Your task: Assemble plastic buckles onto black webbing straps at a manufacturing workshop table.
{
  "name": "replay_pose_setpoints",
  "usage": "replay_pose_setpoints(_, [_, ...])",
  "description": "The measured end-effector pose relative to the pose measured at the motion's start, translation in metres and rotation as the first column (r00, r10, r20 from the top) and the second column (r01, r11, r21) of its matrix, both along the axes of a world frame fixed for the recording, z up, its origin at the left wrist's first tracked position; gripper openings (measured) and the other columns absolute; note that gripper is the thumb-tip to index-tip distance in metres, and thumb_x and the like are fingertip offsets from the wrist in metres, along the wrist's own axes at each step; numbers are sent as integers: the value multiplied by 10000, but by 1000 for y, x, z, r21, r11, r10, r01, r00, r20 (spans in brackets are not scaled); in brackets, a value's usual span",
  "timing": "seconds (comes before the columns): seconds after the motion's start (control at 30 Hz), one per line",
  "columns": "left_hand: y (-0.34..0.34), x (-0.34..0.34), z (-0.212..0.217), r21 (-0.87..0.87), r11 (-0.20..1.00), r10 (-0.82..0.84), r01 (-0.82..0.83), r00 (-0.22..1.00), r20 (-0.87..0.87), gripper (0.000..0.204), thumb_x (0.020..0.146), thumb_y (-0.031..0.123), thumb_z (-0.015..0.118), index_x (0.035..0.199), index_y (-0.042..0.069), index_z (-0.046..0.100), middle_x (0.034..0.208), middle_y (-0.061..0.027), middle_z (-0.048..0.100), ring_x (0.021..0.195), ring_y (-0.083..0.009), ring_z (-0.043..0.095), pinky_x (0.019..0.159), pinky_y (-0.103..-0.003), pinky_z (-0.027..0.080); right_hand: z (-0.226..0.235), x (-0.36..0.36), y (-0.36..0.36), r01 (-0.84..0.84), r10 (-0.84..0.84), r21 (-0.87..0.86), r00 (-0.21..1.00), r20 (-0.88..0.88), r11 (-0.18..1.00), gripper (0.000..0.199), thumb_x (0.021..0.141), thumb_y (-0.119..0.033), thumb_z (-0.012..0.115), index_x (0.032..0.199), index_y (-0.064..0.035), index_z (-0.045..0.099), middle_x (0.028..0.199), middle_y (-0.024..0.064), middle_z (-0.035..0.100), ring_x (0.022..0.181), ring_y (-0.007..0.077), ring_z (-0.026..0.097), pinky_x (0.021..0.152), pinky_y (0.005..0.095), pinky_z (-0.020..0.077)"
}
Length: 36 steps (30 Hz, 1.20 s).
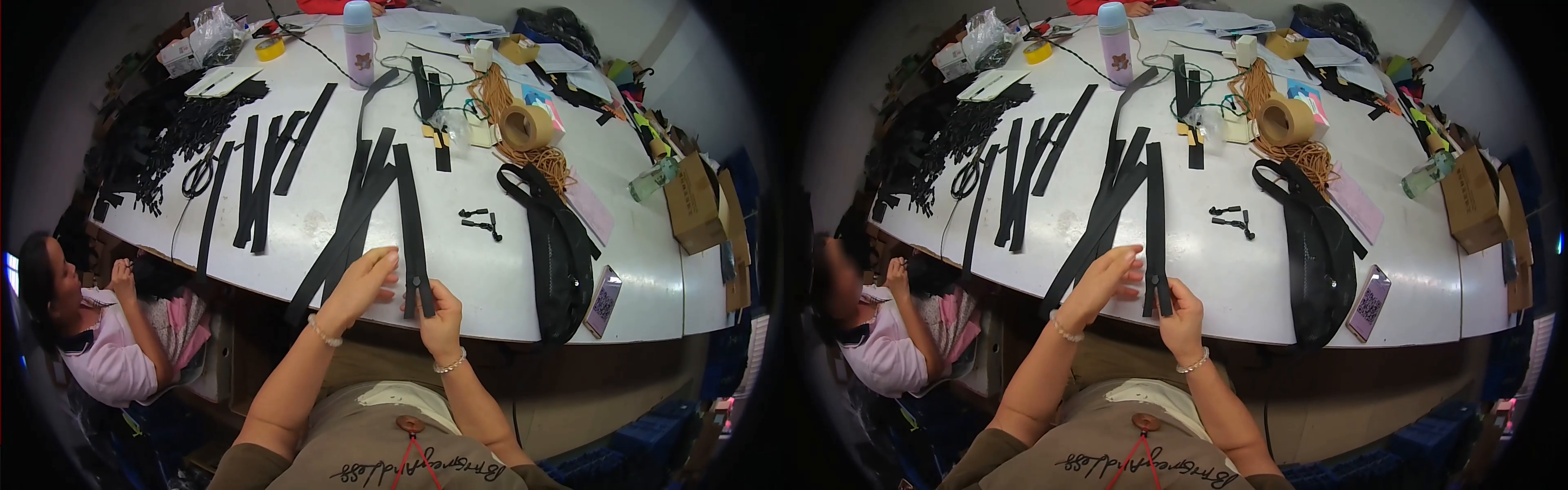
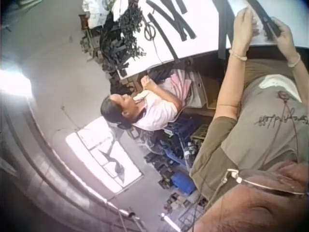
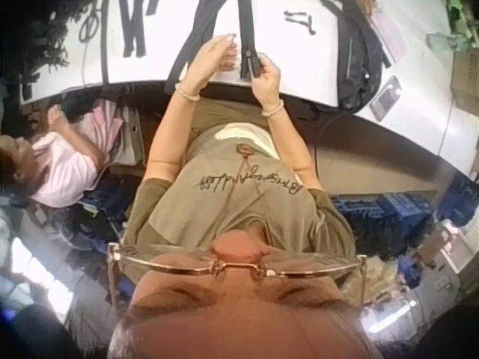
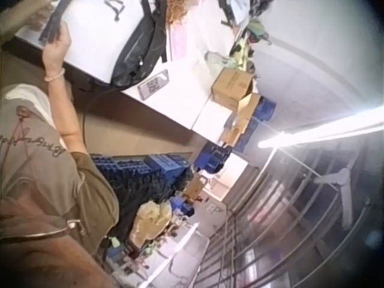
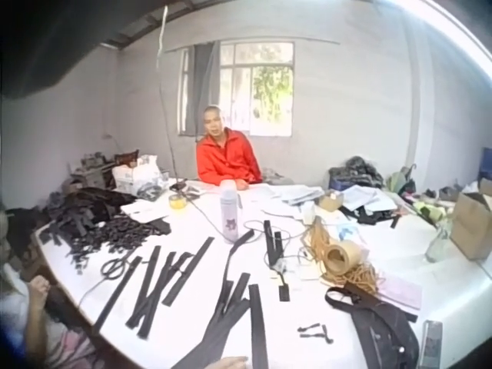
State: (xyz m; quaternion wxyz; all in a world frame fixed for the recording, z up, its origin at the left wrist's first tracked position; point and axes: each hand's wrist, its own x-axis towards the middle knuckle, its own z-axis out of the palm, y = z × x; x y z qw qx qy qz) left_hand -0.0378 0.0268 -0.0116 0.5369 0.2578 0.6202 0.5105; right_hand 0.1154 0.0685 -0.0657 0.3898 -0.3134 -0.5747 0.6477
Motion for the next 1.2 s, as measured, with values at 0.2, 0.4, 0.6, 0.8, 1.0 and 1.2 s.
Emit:
replay_pose_setpoints(0.2, [-17, 0, -6, 18, 999, -31, 27, 969, 244, 343, 945, 323, 523, 1068, 19, 625, 921, -21, 593, 785, -85, 542, 660, -220, 478, 20, -4, -3, -117, 109, -126, 992, -66, 985, 91, 914, -25, 522, 966, 6, 590, 787, -27, 555, 698, 30, 486, 620, 181, 424])
replay_pose_setpoints(0.4, [2, 21, -20, 91, 991, 77, -101, 970, 230, 258, 909, 258, 599, 774, 50, 670, 658, 42, 563, 577, -29, 467, 515, -193, 391, 9, -1, -6, -52, 50, -36, 998, -47, 998, 107, 931, -41, 510, 967, 8, 598, 827, -25, 581, 723, 29, 483, 637, 177, 419])
replay_pose_setpoints(0.6, [9, 34, -35, 189, 949, 208, -251, 953, 220, 299, 911, 238, 596, 693, 34, 620, 597, 27, 542, 483, -32, 434, 411, -190, 339, 4, -1, -8, 2, -1, 11, 999, -54, 1000, 121, 934, -36, 501, 978, 19, 599, 810, -13, 582, 721, 41, 491, 649, 186, 432])
replay_pose_setpoints(0.8, [14, 33, -27, 190, 930, 288, -315, 945, 159, 310, 912, 233, 591, 680, 29, 608, 553, 20, 521, 444, -40, 455, 369, -195, 335, 6, 1, -7, -39, 42, 56, 997, -58, 998, 143, 941, -60, 507, 997, 34, 600, 856, 15, 614, 762, 62, 533, 687, 200, 451])
replay_pose_setpoints(1.0, [17, 30, -27, 167, 929, 320, -330, 943, 89, 312, 905, 234, 599, 665, 36, 594, 546, 24, 509, 446, -35, 449, 377, -189, 335, 11, 4, -6, -91, 94, 63, 994, -61, 994, 171, 948, -99, 520, 1009, 40, 599, 875, 36, 627, 776, 90, 585, 711, 220, 480])
replay_pose_setpoints(1.2, [20, 31, -29, 172, 919, 341, -355, 934, 106, 318, 904, 226, 602, 645, 43, 572, 548, 32, 499, 466, -23, 437, 394, -181, 340, 1, 5, -5, -121, 118, -28, 988, -102, 992, 168, 950, -81, 507, 1015, 43, 600, 890, 47, 632, 776, 103, 610, 720, 228, 499])
